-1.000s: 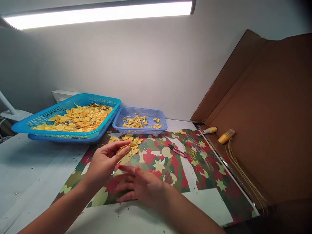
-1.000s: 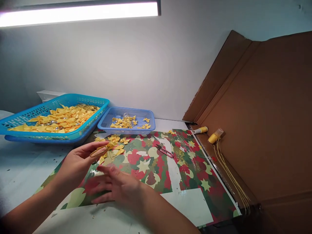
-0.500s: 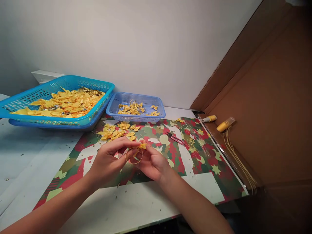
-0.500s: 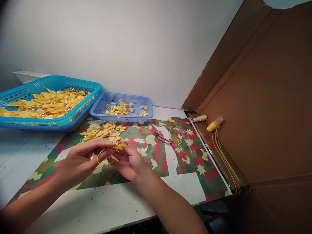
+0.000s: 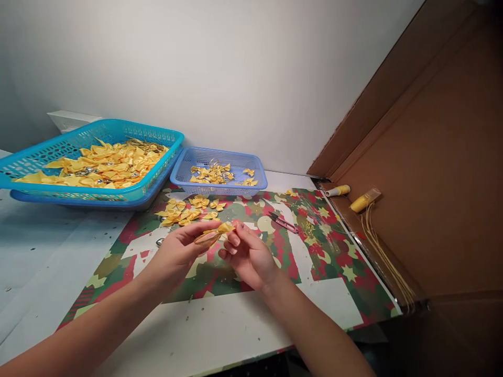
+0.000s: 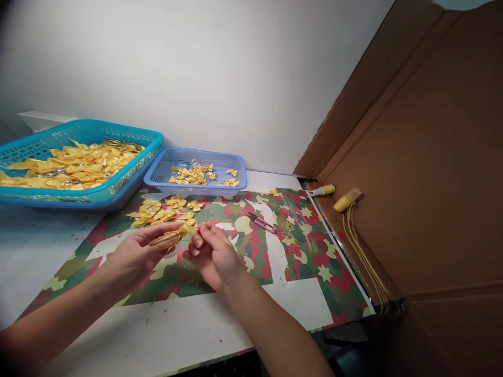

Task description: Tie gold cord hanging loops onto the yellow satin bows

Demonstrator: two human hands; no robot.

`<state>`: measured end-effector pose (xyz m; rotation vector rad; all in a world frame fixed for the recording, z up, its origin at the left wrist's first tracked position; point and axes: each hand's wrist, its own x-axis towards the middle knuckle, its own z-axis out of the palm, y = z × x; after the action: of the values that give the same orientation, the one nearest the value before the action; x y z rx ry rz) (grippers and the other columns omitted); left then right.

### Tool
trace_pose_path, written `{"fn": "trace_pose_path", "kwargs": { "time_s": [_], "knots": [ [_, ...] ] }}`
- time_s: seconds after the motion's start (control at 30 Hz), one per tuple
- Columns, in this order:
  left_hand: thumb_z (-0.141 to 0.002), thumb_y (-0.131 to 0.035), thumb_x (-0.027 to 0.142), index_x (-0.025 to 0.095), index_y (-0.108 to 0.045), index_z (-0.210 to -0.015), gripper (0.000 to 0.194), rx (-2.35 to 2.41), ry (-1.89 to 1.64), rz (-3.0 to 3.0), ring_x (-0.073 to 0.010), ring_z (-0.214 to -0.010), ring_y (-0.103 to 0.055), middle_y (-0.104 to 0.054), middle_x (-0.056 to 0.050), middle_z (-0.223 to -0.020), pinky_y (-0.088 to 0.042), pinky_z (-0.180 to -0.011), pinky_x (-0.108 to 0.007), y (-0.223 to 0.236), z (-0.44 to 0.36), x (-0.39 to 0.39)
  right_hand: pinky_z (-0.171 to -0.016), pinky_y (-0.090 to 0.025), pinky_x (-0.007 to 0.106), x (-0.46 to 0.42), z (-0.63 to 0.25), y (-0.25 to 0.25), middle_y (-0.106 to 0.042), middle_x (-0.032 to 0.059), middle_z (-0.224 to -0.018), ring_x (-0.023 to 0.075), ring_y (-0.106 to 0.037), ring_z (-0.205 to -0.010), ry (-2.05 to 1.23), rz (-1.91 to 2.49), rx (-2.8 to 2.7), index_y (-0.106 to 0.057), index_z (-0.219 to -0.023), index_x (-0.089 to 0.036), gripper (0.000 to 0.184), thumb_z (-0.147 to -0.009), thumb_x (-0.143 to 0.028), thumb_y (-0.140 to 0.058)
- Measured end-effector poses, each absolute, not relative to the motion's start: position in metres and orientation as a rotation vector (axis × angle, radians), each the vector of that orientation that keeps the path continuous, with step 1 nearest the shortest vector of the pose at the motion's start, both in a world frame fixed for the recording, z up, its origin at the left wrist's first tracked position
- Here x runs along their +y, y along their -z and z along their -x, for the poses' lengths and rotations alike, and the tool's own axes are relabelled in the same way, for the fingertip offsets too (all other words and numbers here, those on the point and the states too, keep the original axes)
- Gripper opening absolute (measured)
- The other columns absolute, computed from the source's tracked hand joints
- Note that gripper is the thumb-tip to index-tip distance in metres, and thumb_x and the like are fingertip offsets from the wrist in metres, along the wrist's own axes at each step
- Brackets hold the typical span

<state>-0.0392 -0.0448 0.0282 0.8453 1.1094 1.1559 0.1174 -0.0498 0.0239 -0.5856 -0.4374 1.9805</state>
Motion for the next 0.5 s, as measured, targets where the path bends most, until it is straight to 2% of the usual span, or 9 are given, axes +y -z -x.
{"fn": "trace_pose_path", "kwargs": {
  "time_s": [0.07,0.13,0.23,0.3,0.4,0.5],
  "knots": [
    [-0.042,-0.096,0.039,0.025,-0.082,-0.083,0.046,1.058,-1.075,-0.745,-0.0180,-0.076,-0.066,-0.078,-0.007,-0.093,-0.054,-0.065,-0.025,-0.0274,0.0399,-0.0439,-0.062,-0.044,0.021,-0.0493,-0.1176,-0.0219,-0.042,-0.0087,-0.058,0.0079,-0.038,-0.054,-1.953,0.638,-0.439,-0.053,-0.078,-0.021,0.026,-0.079,-0.030,-0.077],
    [-0.046,-0.095,0.038,0.025,-0.082,-0.085,0.043,0.997,-0.978,-0.716,-0.0159,-0.074,-0.065,-0.077,-0.007,-0.092,-0.053,-0.064,-0.024,-0.0266,0.0414,-0.0444,-0.062,-0.045,0.021,-0.0475,-0.1196,-0.0212,-0.039,-0.0098,-0.056,0.0069,-0.034,-0.052,-1.919,0.670,-0.428,-0.054,-0.080,-0.020,0.025,-0.079,-0.031,-0.077],
    [-0.055,-0.093,0.037,0.024,-0.082,-0.087,0.036,0.927,-0.849,-0.758,-0.0153,-0.077,-0.064,-0.077,-0.007,-0.099,-0.052,-0.065,-0.022,-0.0264,0.0441,-0.0465,-0.059,-0.043,0.019,-0.0447,-0.1244,-0.0233,-0.036,-0.0107,-0.054,0.0061,-0.030,-0.049,-1.865,0.697,-0.442,-0.053,-0.077,-0.020,0.025,-0.079,-0.030,-0.076],
    [-0.059,-0.091,0.036,0.024,-0.082,-0.088,0.033,0.895,-0.782,-0.797,-0.0143,-0.076,-0.062,-0.076,-0.008,-0.101,-0.050,-0.062,-0.021,-0.0273,0.0451,-0.0479,-0.053,-0.037,0.016,-0.0437,-0.1265,-0.0250,-0.035,-0.0106,-0.053,0.0061,-0.030,-0.049,-1.836,0.731,-0.467,-0.052,-0.076,-0.020,0.026,-0.078,-0.029,-0.076],
    [-0.064,-0.087,0.035,0.024,-0.082,-0.093,0.031,0.846,-0.688,-0.847,-0.0153,-0.074,-0.061,-0.075,-0.008,-0.095,-0.049,-0.060,-0.022,-0.0290,0.0449,-0.0490,-0.048,-0.030,0.015,-0.0432,-0.1259,-0.0239,-0.036,-0.0104,-0.052,0.0059,-0.028,-0.049,-1.804,0.785,-0.504,-0.055,-0.079,-0.020,0.025,-0.076,-0.029,-0.078],
    [-0.065,-0.086,0.034,0.023,-0.082,-0.092,0.029,0.834,-0.632,-0.877,-0.0166,-0.072,-0.059,-0.073,-0.010,-0.092,-0.049,-0.061,-0.024,-0.0281,0.0439,-0.0495,-0.049,-0.031,0.016,-0.0424,-0.1230,-0.0190,-0.035,-0.0110,-0.050,0.0060,-0.025,-0.048,-1.786,0.808,-0.508,-0.053,-0.075,-0.020,0.028,-0.073,-0.029,-0.080]
  ]
}}
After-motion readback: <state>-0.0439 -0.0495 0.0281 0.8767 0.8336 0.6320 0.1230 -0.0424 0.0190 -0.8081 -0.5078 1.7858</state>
